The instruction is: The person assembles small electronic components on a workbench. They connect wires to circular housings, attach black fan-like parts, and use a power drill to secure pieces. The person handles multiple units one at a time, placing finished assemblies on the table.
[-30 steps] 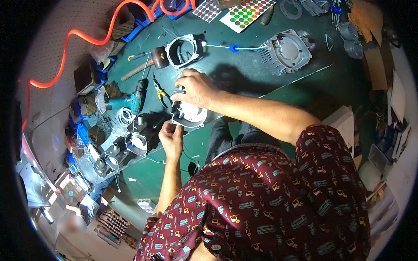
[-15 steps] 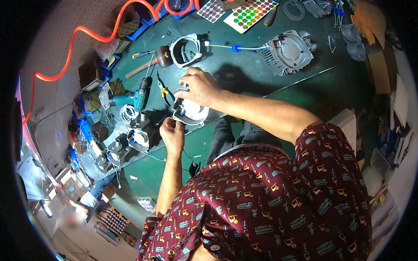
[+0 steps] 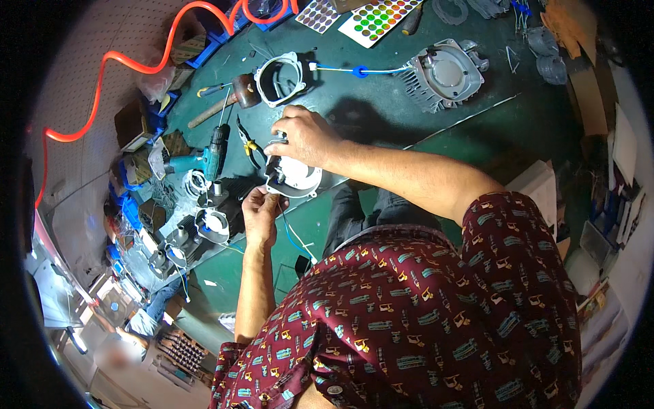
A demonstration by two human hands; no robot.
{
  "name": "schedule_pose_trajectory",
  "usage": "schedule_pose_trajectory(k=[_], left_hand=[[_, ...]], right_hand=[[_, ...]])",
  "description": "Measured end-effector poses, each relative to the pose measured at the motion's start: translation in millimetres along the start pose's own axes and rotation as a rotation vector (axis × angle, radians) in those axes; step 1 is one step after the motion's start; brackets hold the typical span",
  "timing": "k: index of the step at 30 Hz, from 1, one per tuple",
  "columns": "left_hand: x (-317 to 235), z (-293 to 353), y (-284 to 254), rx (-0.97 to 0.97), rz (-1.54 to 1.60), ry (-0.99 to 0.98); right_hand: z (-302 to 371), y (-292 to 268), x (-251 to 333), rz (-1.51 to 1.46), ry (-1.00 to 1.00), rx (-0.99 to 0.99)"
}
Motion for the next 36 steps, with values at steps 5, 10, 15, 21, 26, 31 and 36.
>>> schedule_pose_trajectory(k=[5, 10, 15, 21, 26, 31, 36], left_hand=[[1, -3, -3, -0.057, -0.183, 0.019], [-6, -7, -7, -0.144, -0.524, 0.153], [-5, -3, 2, -0.042, -0.113, 0.008], [12, 0, 3, 0.058, 0.296, -0.212], [25, -5, 9, 0.367, 0.287, -0.324], [35, -12, 3, 0.454, 0.224, -0.349], [26, -16, 3, 0.347, 0.001, -0.118]], right_hand=[[-1, 3, -3, -0.003, -0.036, -0.004], [-3, 5, 0, 0.003, -0.048, -0.016], [-2, 3, 0, 0.031, -0.002, -0.03], [-2, 6, -3, 0.009, -0.002, -0.01], [-3, 6, -3, 0.023, -0.009, -0.001], [-4, 4, -1, 0.009, 0.015, 0.007], [-4, 4, -2, -0.014, -0.003, -0.004]])
Point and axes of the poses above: each hand's wrist, its own z-axis away from the middle knuckle, its own y-axis out of the palm, x = y × z, the point moved 10 cm from there along -z, towards the middle knuckle, and after that the axes turned 5 degrees about x, right-handed, at the moved point
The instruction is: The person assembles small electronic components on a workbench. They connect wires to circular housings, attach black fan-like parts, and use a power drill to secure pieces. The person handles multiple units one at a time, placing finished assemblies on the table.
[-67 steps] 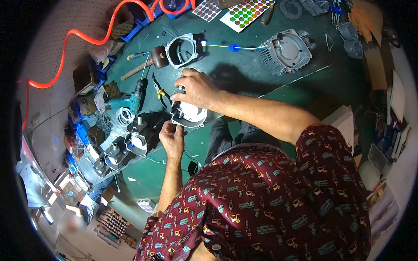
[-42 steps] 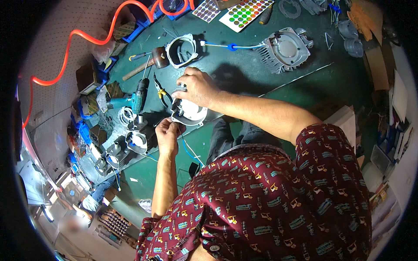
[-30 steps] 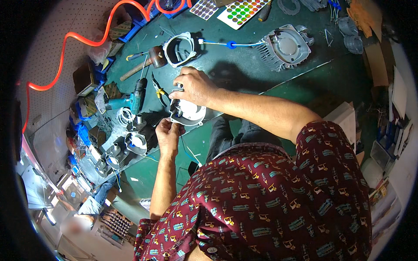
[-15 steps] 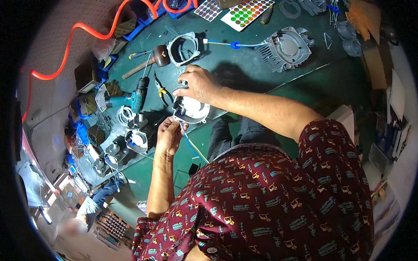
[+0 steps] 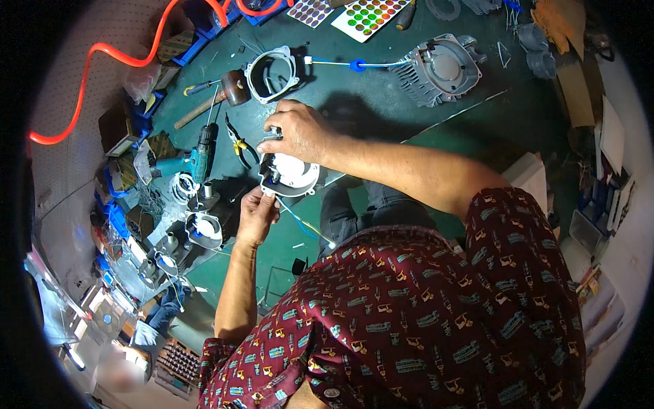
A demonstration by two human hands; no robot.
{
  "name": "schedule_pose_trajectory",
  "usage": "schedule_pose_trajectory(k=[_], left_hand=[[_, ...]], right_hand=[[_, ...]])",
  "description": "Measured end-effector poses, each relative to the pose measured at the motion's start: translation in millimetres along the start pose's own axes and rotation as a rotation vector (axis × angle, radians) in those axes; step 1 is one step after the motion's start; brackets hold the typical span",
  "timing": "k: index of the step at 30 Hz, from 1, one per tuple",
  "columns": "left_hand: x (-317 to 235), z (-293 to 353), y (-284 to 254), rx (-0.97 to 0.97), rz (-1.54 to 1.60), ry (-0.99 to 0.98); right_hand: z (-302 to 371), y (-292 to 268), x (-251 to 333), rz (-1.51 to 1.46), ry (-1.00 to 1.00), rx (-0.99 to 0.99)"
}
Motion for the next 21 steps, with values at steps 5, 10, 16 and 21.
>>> schedule_pose_trajectory(k=[5, 10, 16, 21], left_hand=[[-31, 7, 8, -0.136, -0.512, 0.369], [-49, 11, 15, -0.178, -0.956, 0.56], [-33, 9, 8, -0.028, -0.536, 0.202], [-2, 3, 4, 0.012, 0.038, -0.03]], right_hand=[[1, -2, 3, 0.001, -0.018, -0.011], [0, -2, 4, -0.004, -0.029, -0.015], [0, -1, 2, 0.021, 0.013, 0.009], [-1, -1, 2, 0.008, -0.008, -0.008]])
Point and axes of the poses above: each hand's wrist, its own z-axis away from the middle knuckle, its own y-axis out of the palm, x = y × z, the point moved 10 cm from there along -z, towards the middle knuckle, and after that the axes turned 5 degrees about x, right-handed, at the moved point
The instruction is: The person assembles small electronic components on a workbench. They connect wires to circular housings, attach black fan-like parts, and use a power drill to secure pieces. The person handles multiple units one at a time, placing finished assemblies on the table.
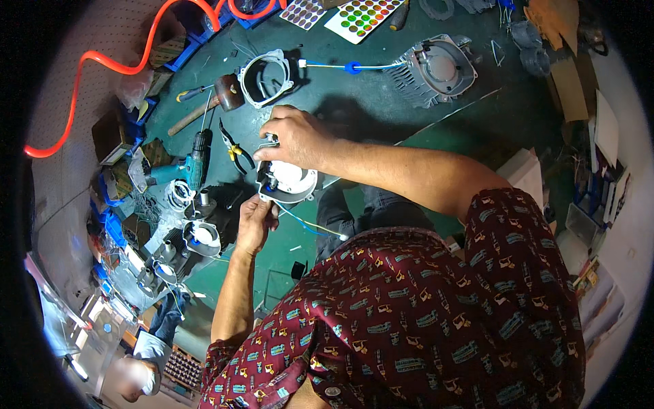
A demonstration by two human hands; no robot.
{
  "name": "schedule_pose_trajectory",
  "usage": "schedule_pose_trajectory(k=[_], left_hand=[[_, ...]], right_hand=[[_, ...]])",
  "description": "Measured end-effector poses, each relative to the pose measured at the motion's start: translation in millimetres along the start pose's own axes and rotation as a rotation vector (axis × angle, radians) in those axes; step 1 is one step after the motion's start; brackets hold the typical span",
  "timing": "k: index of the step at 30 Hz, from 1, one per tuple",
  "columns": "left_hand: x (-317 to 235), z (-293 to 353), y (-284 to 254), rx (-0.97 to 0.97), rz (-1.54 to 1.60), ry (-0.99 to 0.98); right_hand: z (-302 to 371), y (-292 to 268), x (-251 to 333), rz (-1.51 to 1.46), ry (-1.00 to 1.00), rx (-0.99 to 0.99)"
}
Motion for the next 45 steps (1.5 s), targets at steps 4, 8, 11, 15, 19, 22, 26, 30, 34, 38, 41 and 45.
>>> schedule_pose_trajectory(k=[4, 8, 11, 15, 19, 22, 26, 30, 34, 38, 41, 45], left_hand=[[21, 0, 6, 0.051, 0.472, -0.153], [55, 7, 15, 0.001, 0.922, -0.331], [31, 5, 42, 0.143, 1.036, -0.28], [29, 6, 43, 0.154, 1.058, -0.255], [20, 3, 43, 0.115, 1.073, -0.195], [27, 9, 40, 0.146, 0.954, -0.18], [19, 9, 5, -0.02, 0.417, -0.131], [6, 9, 11, 0.09, 0.325, -0.105], [-9, 1, 6, 0.026, -0.051, 0.027], [-18, 0, -11, -0.16, -0.782, 0.23], [-41, 8, 5, -0.288, -0.984, 0.357], [-31, 9, -6, -0.256, -0.64, 0.268]], right_hand=[[1, 0, 0, -0.009, -0.017, -0.015], [2, 3, -2, 0.007, -0.003, 0.007], [1, 4, -2, 0.046, -0.016, 0.019], [1, 5, -2, 0.059, -0.012, 0.041], [-2, 11, -10, 0.016, 0.007, 0.018], [0, 15, -6, 0.035, -0.006, 0.055], [-3, 16, -3, 0.032, 0.024, 0.082], [-6, 19, -10, 0.032, -0.009, 0.06], [-7, 21, -15, 0.038, 0.015, 0.095], [-12, 15, -9, 0.034, -0.054, 0.068], [-17, 20, -14, 0.035, -0.063, 0.076], [-19, 16, -16, 0.082, -0.103, 0.044]])
Point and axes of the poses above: each hand's wrist, its own z-axis away from the middle knuckle, its own y-axis out of the palm, x = y × z, the point moved 10 cm from there along -z, towards the middle knuckle, and after that the axes turned 5 degrees about x, right-handed, at the moved point
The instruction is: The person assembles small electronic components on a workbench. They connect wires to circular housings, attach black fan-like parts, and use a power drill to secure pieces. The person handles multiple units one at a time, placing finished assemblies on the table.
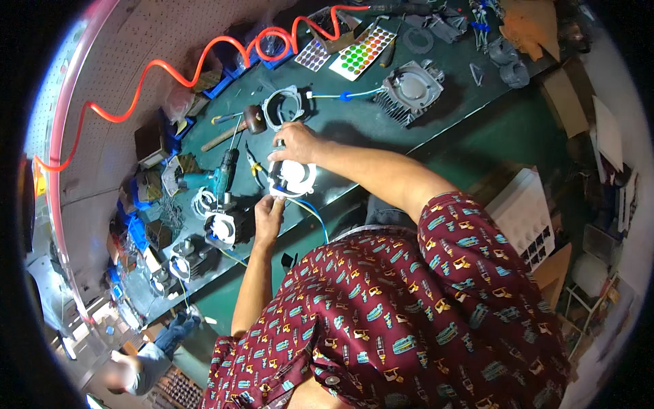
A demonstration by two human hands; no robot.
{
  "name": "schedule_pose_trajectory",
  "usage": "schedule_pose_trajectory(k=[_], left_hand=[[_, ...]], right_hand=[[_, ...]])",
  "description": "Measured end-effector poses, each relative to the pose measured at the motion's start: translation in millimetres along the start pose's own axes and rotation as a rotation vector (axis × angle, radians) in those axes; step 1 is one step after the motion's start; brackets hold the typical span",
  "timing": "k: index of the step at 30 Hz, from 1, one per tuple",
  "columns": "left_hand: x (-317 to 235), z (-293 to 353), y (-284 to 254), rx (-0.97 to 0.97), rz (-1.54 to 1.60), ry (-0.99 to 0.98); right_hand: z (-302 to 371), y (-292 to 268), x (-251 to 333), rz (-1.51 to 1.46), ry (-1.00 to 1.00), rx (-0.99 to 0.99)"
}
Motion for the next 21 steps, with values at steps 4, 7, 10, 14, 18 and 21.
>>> schedule_pose_trajectory(k=[4, 7, 10, 14, 18, 21], left_hand=[[3, 2, 10, 0.052, 0.231, -0.052], [-8, 3, 15, 0.062, 0.208, -0.066], [-9, 2, 12, 0.049, 0.239, -0.08], [-2, 4, 7, 0.047, 0.242, -0.077], [-8, -1, 12, 0.101, 0.23, -0.065], [-6, 1, 12, 0.082, 0.236, -0.066]], right_hand=[[1, -5, 11, -0.012, 0.044, 0.031], [8, -23, 10, -0.146, 0.091, -0.014], [35, -53, -19, -0.503, 0.352, -0.334], [76, -49, -80, -0.942, 0.927, -0.692], [67, -28, -138, -1.555, 0.972, -0.949], [49, -24, -132, -1.777, 0.793, -0.934]])
Point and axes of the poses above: each hand's wrist, its own z-axis away from the middle knuckle, its own y-axis out of the palm, x = y × z, the point moved 10 cm from there along -z, towards the middle knuckle, and after that the axes turned 5 degrees about x, right-handed, at the moved point
